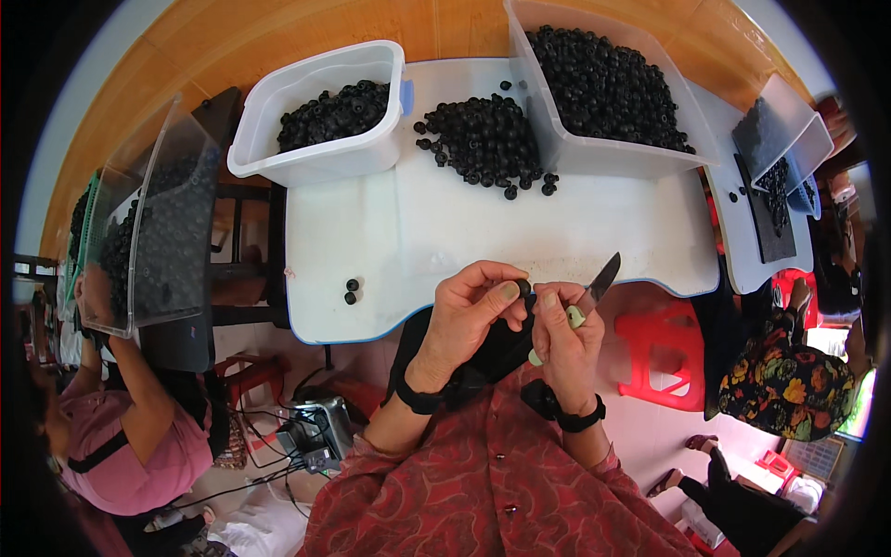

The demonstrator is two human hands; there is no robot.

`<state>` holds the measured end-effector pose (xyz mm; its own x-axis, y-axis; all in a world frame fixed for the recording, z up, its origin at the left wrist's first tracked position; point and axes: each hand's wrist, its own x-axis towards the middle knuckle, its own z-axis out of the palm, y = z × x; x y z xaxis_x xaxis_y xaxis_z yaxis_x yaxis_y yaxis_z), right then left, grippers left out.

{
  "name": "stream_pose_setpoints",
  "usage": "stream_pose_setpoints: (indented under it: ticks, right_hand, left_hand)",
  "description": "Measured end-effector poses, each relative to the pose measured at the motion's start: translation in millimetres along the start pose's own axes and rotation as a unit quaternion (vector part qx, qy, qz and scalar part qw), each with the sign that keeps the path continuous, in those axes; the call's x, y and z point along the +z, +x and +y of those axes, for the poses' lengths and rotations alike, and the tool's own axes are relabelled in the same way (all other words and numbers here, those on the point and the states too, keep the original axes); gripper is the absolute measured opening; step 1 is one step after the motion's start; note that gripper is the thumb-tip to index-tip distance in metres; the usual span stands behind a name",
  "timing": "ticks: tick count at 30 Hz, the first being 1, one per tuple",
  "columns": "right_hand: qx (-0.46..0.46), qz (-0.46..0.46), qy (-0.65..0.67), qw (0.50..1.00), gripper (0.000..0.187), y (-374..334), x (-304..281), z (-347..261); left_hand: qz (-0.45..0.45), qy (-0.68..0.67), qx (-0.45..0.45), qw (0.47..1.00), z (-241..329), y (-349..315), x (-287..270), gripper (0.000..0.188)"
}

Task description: Trimming excess material from small black rubber or plastic components using a knife.

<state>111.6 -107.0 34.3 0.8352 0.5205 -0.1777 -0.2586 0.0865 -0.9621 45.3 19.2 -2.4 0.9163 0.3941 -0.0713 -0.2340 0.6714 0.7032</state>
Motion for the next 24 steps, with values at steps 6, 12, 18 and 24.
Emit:
stream_pose_setpoints:
  ticks: [6,12,18,24]
  right_hand:
    - [-0.013,-0.015,0.022,1.000,0.015,-0.7,-0.9,3.0]
    - [0.006,-0.041,0.055,0.998,0.015,-1.5,-2.5,0.1]
    - [0.031,-0.060,0.089,0.994,0.013,-2.8,-5.7,-2.1]
    - [0.049,-0.059,0.079,0.994,0.012,-4.5,-5.3,-2.2]
  left_hand:
    - [0.002,0.080,0.034,0.996,-8.8,-7.2,6.6,0.016]
    - [0.024,0.070,0.024,0.997,-13.0,-12.5,9.9,0.016]
    - [0.030,0.036,0.019,0.999,-12.3,-17.2,9.9,0.017]
    - [0.020,-0.024,0.003,1.000,-11.2,-20.7,9.9,0.019]
